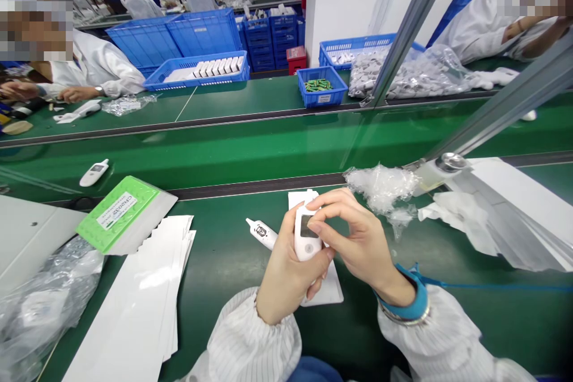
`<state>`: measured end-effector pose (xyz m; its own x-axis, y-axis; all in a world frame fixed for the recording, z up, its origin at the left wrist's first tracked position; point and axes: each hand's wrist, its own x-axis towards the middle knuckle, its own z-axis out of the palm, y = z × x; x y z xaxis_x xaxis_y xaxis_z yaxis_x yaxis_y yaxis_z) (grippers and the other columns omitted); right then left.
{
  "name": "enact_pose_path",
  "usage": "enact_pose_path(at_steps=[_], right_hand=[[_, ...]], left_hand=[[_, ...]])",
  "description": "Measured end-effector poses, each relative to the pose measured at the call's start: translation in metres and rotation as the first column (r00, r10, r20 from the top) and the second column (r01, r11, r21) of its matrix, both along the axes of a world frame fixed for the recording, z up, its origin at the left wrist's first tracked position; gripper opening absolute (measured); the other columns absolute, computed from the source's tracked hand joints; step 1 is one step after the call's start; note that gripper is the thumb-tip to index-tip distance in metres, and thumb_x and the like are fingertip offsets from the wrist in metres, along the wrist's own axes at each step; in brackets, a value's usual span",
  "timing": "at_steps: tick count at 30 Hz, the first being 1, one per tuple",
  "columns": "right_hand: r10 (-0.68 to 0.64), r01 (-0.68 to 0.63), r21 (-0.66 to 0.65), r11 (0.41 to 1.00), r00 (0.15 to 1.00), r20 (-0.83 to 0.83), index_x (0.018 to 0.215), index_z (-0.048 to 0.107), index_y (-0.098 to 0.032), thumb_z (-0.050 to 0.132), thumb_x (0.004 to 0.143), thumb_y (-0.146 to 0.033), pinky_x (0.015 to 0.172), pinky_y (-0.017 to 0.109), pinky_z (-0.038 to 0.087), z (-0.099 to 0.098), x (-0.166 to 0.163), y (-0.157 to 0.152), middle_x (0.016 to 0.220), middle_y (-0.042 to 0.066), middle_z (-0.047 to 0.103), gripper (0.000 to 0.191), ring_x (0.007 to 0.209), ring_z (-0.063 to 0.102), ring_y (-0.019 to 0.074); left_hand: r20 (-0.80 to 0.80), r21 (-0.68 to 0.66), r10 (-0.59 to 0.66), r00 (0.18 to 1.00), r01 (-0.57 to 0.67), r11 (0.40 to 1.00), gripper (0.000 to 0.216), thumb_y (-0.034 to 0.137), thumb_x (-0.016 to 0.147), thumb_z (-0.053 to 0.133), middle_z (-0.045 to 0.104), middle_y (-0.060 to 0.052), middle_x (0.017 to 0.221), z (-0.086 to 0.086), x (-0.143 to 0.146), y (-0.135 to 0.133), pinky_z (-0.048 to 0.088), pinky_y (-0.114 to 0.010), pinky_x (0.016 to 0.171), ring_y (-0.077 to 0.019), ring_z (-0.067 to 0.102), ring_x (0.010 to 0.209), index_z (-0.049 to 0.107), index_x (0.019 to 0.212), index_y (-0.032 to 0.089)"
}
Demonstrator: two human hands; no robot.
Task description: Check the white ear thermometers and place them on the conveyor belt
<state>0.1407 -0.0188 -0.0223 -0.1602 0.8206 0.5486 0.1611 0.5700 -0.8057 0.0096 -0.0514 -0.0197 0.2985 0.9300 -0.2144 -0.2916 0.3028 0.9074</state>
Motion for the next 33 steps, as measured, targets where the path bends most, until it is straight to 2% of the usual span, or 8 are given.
enact_pose_path(at_steps=[3,10,15,19,23,28,31,33], right_hand=[[-0.014,0.014,0.004,1.0,1.0,-0.005,0.082,0.066,-0.025,0.065,0.086,-0.013,0.083,0.039,0.049,0.0,0.0,-0.001,0.093,0.002,0.07,0.012,0.092,0.06,0.0203],[-0.03,0.031,0.084,0.996,0.999,-0.015,0.082,0.064,-0.024,0.064,0.086,-0.011,0.081,0.038,0.048,0.0,-0.002,-0.002,0.092,0.002,0.07,0.013,0.089,0.059,0.0188],[-0.043,0.042,0.134,0.99,0.999,-0.001,0.083,0.063,-0.023,0.064,0.086,-0.011,0.08,0.038,0.047,0.0,-0.001,-0.004,0.093,0.003,0.069,0.012,0.089,0.059,0.0191],[-0.09,0.084,0.167,0.982,0.996,0.027,0.085,0.062,-0.024,0.065,0.087,-0.016,0.081,0.041,0.048,-0.002,-0.001,-0.006,0.093,0.003,0.067,0.009,0.091,0.06,0.0213],[-0.15,0.151,0.076,0.986,0.989,-0.007,0.081,0.062,-0.025,0.067,0.085,-0.02,0.083,0.042,0.048,-0.004,-0.001,-0.003,0.093,0.004,0.064,0.008,0.092,0.06,0.0221],[-0.204,0.2,-0.042,0.979,0.967,-0.151,0.079,0.062,-0.024,0.068,0.085,-0.02,0.085,0.04,0.049,-0.007,0.002,0.007,0.09,0.003,0.062,0.009,0.093,0.06,0.0211],[-0.17,0.156,-0.08,0.985,0.961,-0.217,0.085,0.062,-0.025,0.066,0.087,-0.024,0.086,0.039,0.05,-0.005,0.002,0.007,0.092,0.004,0.062,0.004,0.099,0.061,0.022],[-0.103,0.08,-0.119,0.99,0.975,-0.198,0.101,0.062,-0.027,0.07,0.084,-0.029,0.09,0.039,0.051,-0.002,0.0,0.003,0.107,0.004,0.063,0.019,0.108,0.059,0.023]], left_hand=[[-0.01,-0.009,-0.008,1.0,0.008,1.0,0.06,0.029,0.082,0.07,0.049,0.01,0.054,0.001,0.0,0.0,0.028,-0.013,0.027,-0.0044,0.038,0.029,0.034,0.129,0.024],[0.016,-0.016,-0.011,1.0,0.011,1.0,0.06,0.027,0.083,0.069,0.053,0.008,0.064,0.003,0.0,-0.004,0.029,-0.013,0.027,-0.0031,0.039,0.03,0.032,0.13,0.025],[0.084,0.023,-0.05,0.995,0.048,0.999,0.057,0.026,0.087,0.063,0.052,0.008,0.059,0.004,-0.004,-0.007,0.03,-0.012,0.031,-0.0033,0.038,0.033,0.03,0.134,0.023],[0.152,0.033,-0.041,0.988,0.036,0.999,0.048,0.033,0.094,0.053,0.053,0.004,0.059,0.006,-0.006,-0.009,0.03,-0.013,0.032,-0.0051,0.039,0.035,0.035,0.137,0.021],[0.127,0.022,-0.038,0.991,0.035,0.999,0.045,0.034,0.098,0.044,0.052,0.004,0.055,0.008,-0.007,-0.009,0.028,-0.013,0.032,-0.004,0.034,0.033,0.035,0.14,0.021],[0.164,0.054,-0.037,0.986,0.028,0.998,0.036,0.032,0.096,0.049,0.059,-0.004,0.087,0.008,-0.008,-0.008,0.029,-0.013,0.03,-0.0033,0.042,0.04,0.044,0.13,0.022],[0.178,0.062,-0.054,0.983,0.044,0.997,0.037,0.031,0.095,0.052,0.057,-0.003,0.089,0.007,-0.007,-0.007,0.03,-0.012,0.029,-0.0024,0.042,0.04,0.043,0.13,0.024],[0.172,0.059,-0.072,0.982,0.062,0.996,0.044,0.03,0.093,0.054,0.055,0.0,0.08,0.006,-0.006,-0.007,0.032,-0.011,0.03,-0.0028,0.042,0.04,0.039,0.134,0.025]])
